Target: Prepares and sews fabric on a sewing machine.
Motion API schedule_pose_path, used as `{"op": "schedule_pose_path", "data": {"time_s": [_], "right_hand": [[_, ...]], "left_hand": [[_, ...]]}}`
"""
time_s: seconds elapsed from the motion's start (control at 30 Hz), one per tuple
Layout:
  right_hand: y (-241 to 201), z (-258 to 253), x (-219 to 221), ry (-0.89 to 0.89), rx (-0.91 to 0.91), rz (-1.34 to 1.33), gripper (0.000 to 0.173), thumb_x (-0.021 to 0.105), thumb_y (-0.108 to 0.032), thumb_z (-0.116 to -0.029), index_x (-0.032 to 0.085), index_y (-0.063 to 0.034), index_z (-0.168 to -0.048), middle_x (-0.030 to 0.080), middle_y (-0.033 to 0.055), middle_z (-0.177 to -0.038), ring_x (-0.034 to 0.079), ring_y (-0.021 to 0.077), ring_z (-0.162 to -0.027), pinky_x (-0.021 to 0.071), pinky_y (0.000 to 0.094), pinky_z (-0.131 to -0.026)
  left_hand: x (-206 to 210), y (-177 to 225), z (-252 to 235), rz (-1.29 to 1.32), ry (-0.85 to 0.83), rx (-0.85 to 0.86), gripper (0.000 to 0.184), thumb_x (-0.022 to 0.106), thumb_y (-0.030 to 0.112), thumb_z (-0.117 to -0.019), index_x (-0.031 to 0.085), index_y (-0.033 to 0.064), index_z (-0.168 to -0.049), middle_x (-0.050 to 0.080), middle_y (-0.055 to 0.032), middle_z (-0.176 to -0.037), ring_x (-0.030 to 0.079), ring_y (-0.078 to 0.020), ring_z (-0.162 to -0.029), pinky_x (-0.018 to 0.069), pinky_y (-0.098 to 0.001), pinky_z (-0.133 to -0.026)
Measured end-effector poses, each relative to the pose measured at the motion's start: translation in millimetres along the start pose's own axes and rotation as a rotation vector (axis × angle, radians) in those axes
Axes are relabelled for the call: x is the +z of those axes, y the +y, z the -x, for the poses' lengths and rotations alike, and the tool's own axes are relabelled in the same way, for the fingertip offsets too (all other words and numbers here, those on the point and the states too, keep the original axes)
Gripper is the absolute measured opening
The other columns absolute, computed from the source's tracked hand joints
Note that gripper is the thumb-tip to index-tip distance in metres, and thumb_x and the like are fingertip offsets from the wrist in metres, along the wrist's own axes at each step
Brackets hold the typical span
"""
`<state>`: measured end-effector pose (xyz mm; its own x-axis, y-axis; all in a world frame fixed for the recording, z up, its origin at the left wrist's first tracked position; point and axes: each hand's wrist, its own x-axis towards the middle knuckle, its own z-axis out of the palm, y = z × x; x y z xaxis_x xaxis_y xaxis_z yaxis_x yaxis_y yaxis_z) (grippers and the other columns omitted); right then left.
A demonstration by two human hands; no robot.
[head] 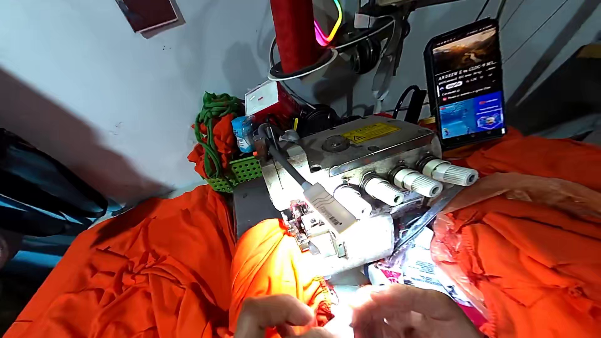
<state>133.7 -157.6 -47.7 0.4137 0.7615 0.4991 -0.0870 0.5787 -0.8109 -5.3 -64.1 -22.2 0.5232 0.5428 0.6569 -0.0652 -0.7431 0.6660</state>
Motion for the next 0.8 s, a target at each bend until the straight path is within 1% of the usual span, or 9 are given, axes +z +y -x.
{"op": "schedule_pose_path", "data": {"time_s": [0.07, 0.13, 0.23, 0.3, 0.37, 0.5, 0.57, 0.63, 0.8], "right_hand": [[3.1, -1.9, -0.3, -0.019, -0.009, 0.064, 0.043, 0.070, -0.023, -0.0964, 0.052, -0.0127, -0.134, 0.061, -0.0039, -0.135, 0.061, 0.0057, -0.119, 0.0540, 0.0290, -0.097], [5.0, -4.9, 3.8, -0.058, 0.004, 0.089, 0.051, 0.070, -0.022, -0.0948, 0.044, -0.0064, -0.136, 0.060, 0.0023, -0.138, 0.059, 0.0085, -0.125, 0.0524, 0.0315, -0.101], [3.1, -8.0, 16.6, -0.044, 0.049, 0.091, 0.056, 0.070, -0.007, -0.0921, 0.037, 0.0079, -0.135, 0.068, 0.0096, -0.124, 0.065, 0.0071, -0.113, 0.0541, 0.0280, -0.094], [1.5, -8.7, 23.9, 0.044, 0.083, 0.091, 0.052, 0.069, -0.001, -0.0910, 0.039, 0.0110, -0.132, 0.069, 0.0025, -0.109, 0.065, 0.0003, -0.095, 0.0551, 0.0225, -0.085], [2.0, -10.7, 26.1, 0.126, 0.107, 0.068, 0.046, 0.066, 0.006, -0.0898, 0.043, 0.0037, -0.129, 0.069, -0.0068, -0.102, 0.065, -0.0028, -0.087, 0.0569, 0.0202, -0.079], [2.8, -12.6, 20.8, 0.158, 0.140, 0.074, 0.043, 0.063, 0.011, -0.0896, 0.044, -0.0008, -0.127, 0.072, -0.0074, -0.094, 0.068, 0.0004, -0.081, 0.0583, 0.0212, -0.073], [2.7, -13.1, 15.4, 0.134, 0.161, 0.127, 0.042, 0.064, 0.010, -0.0902, 0.044, 0.0021, -0.127, 0.071, -0.0053, -0.093, 0.068, 0.0013, -0.081, 0.0587, 0.0214, -0.074], [4.7, -13.0, 10.8, 0.107, 0.159, 0.164, 0.043, 0.065, 0.009, -0.0896, 0.045, 0.0069, -0.128, 0.072, -0.0027, -0.093, 0.068, 0.0015, -0.082, 0.0580, 0.0214, -0.077], [5.9, -12.8, 11.2, 0.074, 0.159, 0.168, 0.039, 0.063, 0.008, -0.0907, 0.047, 0.0095, -0.126, 0.072, -0.0005, -0.097, 0.067, -0.0003, -0.087, 0.0569, 0.0204, -0.081]], "left_hand": [[-2.7, -4.2, -1.0, 0.177, 0.031, -0.107, 0.005, 0.069, 0.019, -0.0978, 0.073, 0.0161, -0.096, 0.062, 0.0106, -0.106, 0.056, 0.0063, -0.106, 0.0466, -0.0097, -0.091], [-3.3, -5.8, -1.3, 0.380, 0.058, -0.235, 0.008, 0.066, 0.022, -0.0998, 0.074, 0.0214, -0.100, 0.064, 0.0144, -0.106, 0.059, 0.0061, -0.103, 0.0501, -0.0110, -0.087], [3.5, -1.6, -2.2, 0.637, 0.149, -0.406, 0.009, 0.066, 0.015, -0.0982, 0.073, 0.0205, -0.098, 0.068, 0.0104, -0.099, 0.065, 0.0015, -0.092, 0.0559, -0.0176, -0.081], [9.8, 2.3, -2.8, 0.734, 0.190, -0.467, 0.011, 0.064, 0.010, -0.0985, 0.071, 0.0190, -0.097, 0.069, 0.0090, -0.094, 0.066, 0.0007, -0.086, 0.0570, -0.0191, -0.078], [14.1, 4.1, -2.7, 0.775, 0.199, -0.516, 0.012, 0.063, 0.009, -0.0987, 0.070, 0.0186, -0.097, 0.070, 0.0085, -0.094, 0.067, -0.0003, -0.085, 0.0587, -0.0211, -0.079], [11.8, -1.5, -5.1, 0.721, 0.119, -0.542, 0.008, 0.060, 0.013, -0.1014, 0.066, 0.0147, -0.107, 0.069, 0.0080, -0.095, 0.068, -0.0022, -0.082, 0.0597, -0.0227, -0.073], [-0.7, -8.6, -10.5, 0.660, -0.002, -0.479, 0.019, 0.062, 0.019, -0.1012, 0.065, 0.0109, -0.118, 0.071, 0.0081, -0.101, 0.068, -0.0035, -0.089, 0.0589, -0.0243, -0.079], [-14.7, -11.4, -17.4, 0.531, -0.141, -0.406, 0.029, 0.061, 0.009, -0.0996, 0.059, 0.0051, -0.128, 0.074, 0.0090, -0.106, 0.069, -0.0023, -0.093, 0.0590, -0.0235, -0.082], [-20.1, -5.2, -23.5, 0.288, -0.177, -0.395, 0.031, 0.065, -0.010, -0.0888, 0.065, -0.0005, -0.119, 0.074, 0.0105, -0.097, 0.069, 0.0015, -0.085, 0.0594, -0.0191, -0.077]]}}
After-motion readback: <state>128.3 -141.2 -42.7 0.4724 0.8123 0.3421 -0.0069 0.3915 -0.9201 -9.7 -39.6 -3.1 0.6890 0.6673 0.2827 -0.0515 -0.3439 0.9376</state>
